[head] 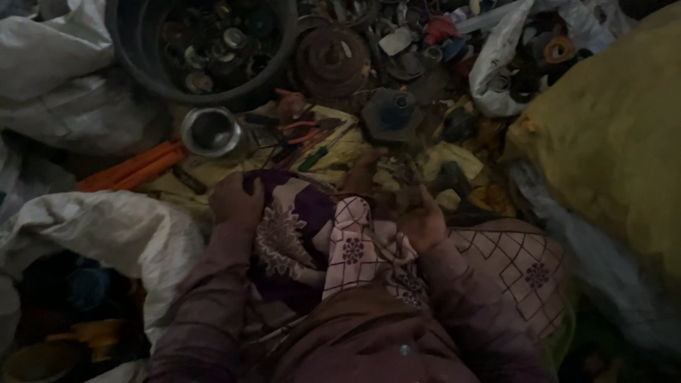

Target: The person sits on the floor and uses a hammer and screwdriver to disassemble and adjust small metal parts. They repeatedly strike a metal component with a hammer, then use a screwdriver to pry and separate pieces.

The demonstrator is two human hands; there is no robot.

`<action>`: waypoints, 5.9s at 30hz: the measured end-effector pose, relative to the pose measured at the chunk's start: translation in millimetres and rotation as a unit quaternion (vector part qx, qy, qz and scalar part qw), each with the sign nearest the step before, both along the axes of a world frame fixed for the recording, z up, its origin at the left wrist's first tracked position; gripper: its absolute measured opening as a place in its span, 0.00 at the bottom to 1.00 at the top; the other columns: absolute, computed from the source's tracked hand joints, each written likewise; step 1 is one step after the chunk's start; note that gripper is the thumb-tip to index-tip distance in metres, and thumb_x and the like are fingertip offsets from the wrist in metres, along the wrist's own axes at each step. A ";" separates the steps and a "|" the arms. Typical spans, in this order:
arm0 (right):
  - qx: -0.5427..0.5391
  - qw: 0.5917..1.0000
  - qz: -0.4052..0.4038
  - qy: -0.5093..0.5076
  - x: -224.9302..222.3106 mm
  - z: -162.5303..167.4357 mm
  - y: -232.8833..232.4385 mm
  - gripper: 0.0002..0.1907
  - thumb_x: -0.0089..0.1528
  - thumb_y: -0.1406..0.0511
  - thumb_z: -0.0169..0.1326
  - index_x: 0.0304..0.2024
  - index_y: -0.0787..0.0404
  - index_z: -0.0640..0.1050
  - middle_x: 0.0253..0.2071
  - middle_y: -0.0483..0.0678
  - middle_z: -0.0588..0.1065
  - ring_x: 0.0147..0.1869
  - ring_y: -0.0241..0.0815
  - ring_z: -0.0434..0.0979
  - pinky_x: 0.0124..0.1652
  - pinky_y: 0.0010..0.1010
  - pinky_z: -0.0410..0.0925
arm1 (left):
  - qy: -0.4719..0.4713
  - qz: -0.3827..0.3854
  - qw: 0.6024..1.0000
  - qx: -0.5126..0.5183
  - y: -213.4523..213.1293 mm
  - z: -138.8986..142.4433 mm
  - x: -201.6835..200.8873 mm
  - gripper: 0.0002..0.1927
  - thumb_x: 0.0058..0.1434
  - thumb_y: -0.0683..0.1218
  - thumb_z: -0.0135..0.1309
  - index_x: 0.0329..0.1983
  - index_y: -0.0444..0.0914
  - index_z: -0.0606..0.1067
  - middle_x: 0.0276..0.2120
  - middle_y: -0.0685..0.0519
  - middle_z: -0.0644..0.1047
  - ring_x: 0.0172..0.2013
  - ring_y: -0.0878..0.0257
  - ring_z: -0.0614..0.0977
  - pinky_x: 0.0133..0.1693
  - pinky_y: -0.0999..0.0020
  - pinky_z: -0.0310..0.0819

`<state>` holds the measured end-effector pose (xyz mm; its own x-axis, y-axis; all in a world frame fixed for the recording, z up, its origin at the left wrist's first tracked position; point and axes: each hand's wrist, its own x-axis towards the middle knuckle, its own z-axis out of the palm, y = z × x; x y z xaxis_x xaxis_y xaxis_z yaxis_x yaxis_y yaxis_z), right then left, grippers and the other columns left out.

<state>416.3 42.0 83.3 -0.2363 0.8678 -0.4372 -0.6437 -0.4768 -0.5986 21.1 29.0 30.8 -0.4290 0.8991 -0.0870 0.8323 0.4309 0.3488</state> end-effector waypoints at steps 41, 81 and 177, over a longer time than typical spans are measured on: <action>0.178 0.788 0.187 -0.559 18.4 -54.2 76.0 0.31 0.73 0.59 0.53 0.75 0.58 0.61 0.71 0.57 0.67 0.66 0.57 0.71 0.57 0.46 0.69 | 0.033 -0.020 0.999 0.032 -4.4 10.8 -3.5 0.21 0.67 0.56 0.56 0.51 0.35 0.80 0.47 0.41 0.81 0.48 0.42 0.81 0.51 0.45 0.76; -0.121 0.943 -0.270 0.149 188.9 -0.5 72.5 0.09 0.61 0.70 0.56 0.30 0.58 0.68 0.39 0.50 0.69 0.45 0.50 0.72 0.49 0.43 0.73 | 0.083 -0.502 0.802 -0.313 132.9 -76.0 412.9 0.18 0.65 0.54 0.60 0.48 0.35 0.80 0.42 0.41 0.81 0.39 0.50 0.85 0.43 0.54 0.83; 0.181 0.754 0.169 -0.608 67.3 -54.3 120.3 0.45 0.70 0.43 0.53 0.74 0.69 0.60 0.67 0.64 0.67 0.67 0.62 0.68 0.58 0.48 0.65 | -0.199 -0.166 0.956 0.138 251.2 -91.0 256.6 0.48 0.55 0.47 0.69 0.77 0.46 0.59 0.74 0.38 0.63 0.67 0.41 0.70 0.56 0.45 0.77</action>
<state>483.7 162.3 28.9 -0.0859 0.9624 -0.2578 0.6083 -0.1543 -0.7786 277.8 280.3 -60.2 -0.0977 0.9922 0.0769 0.6842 0.0109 0.7292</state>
